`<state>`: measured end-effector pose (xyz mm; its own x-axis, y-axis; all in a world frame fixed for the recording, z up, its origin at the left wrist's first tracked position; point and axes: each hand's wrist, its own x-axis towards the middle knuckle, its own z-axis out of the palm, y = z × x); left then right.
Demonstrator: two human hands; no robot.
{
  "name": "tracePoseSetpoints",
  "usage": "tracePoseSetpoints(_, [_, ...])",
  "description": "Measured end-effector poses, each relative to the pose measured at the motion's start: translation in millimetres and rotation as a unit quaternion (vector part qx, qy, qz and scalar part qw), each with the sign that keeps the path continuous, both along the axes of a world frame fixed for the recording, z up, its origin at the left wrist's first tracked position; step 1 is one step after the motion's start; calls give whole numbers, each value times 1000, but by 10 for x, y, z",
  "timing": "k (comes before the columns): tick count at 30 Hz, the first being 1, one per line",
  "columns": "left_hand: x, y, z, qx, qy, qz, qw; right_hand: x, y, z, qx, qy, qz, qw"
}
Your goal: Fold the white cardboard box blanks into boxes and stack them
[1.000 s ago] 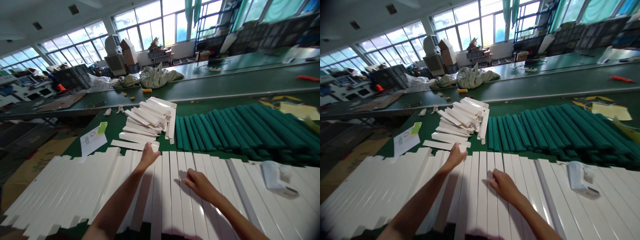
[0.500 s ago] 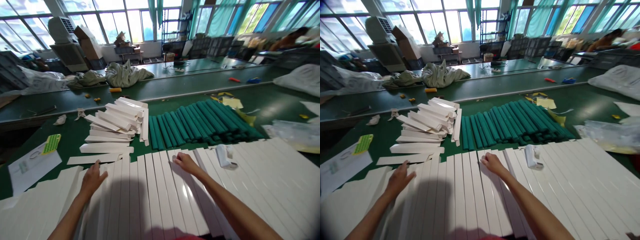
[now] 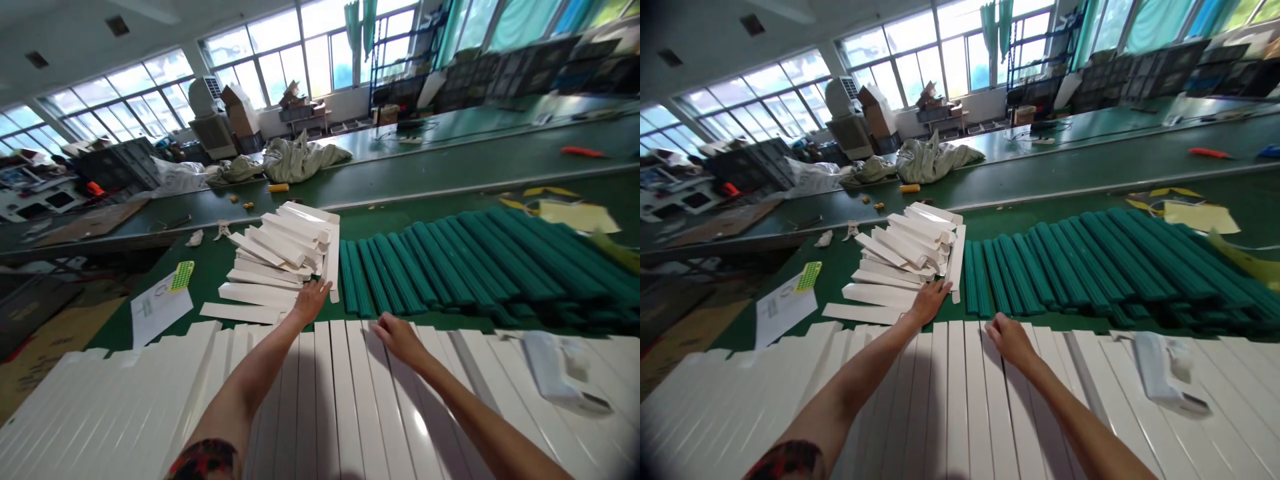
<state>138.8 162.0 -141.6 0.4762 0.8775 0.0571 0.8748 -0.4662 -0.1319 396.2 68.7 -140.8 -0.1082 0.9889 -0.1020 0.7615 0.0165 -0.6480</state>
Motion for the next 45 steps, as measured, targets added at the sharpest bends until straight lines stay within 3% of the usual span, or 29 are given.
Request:
tracePoseSetpoints(5, [369,371,-95,2,-37,-61,997,-82,-124,27,-7,31,40,999])
tracePoseSetpoints(7, [418,425,-36,-3,-60,-70,996,0,-185,14,-12,38,31,999])
tracePoseSetpoints(9, [471,429,124,-2,-90,-72,993,93,-209,12,-7,48,10,999])
tracePoseSetpoints(12, [569,323,611,22,-149,-53,987,185,-149,104,13,67,-46,997])
tracePoseSetpoints(14, [621,154,1080,46,-188,-38,980,205,-54,268,74,80,-55,993])
tracePoseSetpoints(16, [646,-91,1579,55,-226,-40,972,203,51,509,162,93,-13,982])
tracePoseSetpoints(17, [651,-231,1807,34,-299,-33,953,197,94,647,196,101,19,975])
tracePoseSetpoints(19, [655,-513,2159,-83,-432,-25,898,177,132,912,215,122,78,966])
tracePoseSetpoints(21, [665,-750,2326,-197,-520,-18,831,142,88,1107,179,172,112,962])
tracePoseSetpoints(22, [676,-842,2338,-219,-542,-18,812,117,36,1164,148,203,120,961])
tracePoseSetpoints(24, [714,-975,2239,-178,-550,-37,815,51,-111,1198,87,262,116,954])
tracePoseSetpoints(27, [803,-1094,1922,-94,-554,-67,825,-75,-344,1132,57,297,82,950])
tracePoseSetpoints(29, [857,-1147,1717,-113,-588,-39,800,-132,-430,1076,74,293,54,952])
tracePoseSetpoints(31, [872,-1176,1589,-137,-622,10,771,-116,-416,1018,83,285,75,952])
tracePoseSetpoints(33, [837,-1175,1552,-129,-642,56,754,-9,-299,926,87,267,136,950])
tracePoseSetpoints(34, [807,-1165,1559,-114,-649,78,748,71,-210,857,85,228,128,961])
tracePoseSetpoints(36, [749,-1138,1591,-76,-657,116,741,243,2,671,70,87,3,994])
tracePoseSetpoints(38, [732,-1124,1611,-40,-658,131,741,383,210,449,36,-66,-163,984])
tracePoseSetpoints(39, [747,-1126,1609,-25,-653,129,746,431,297,341,19,-118,-207,971])
tracePoseSetpoints(42, [868,-1152,1562,22,-622,111,775,495,462,100,-5,-172,-198,965])
tracePoseSetpoints(45, [1009,-1167,1515,52,-601,65,795,534,531,62,-16,-192,-178,965])
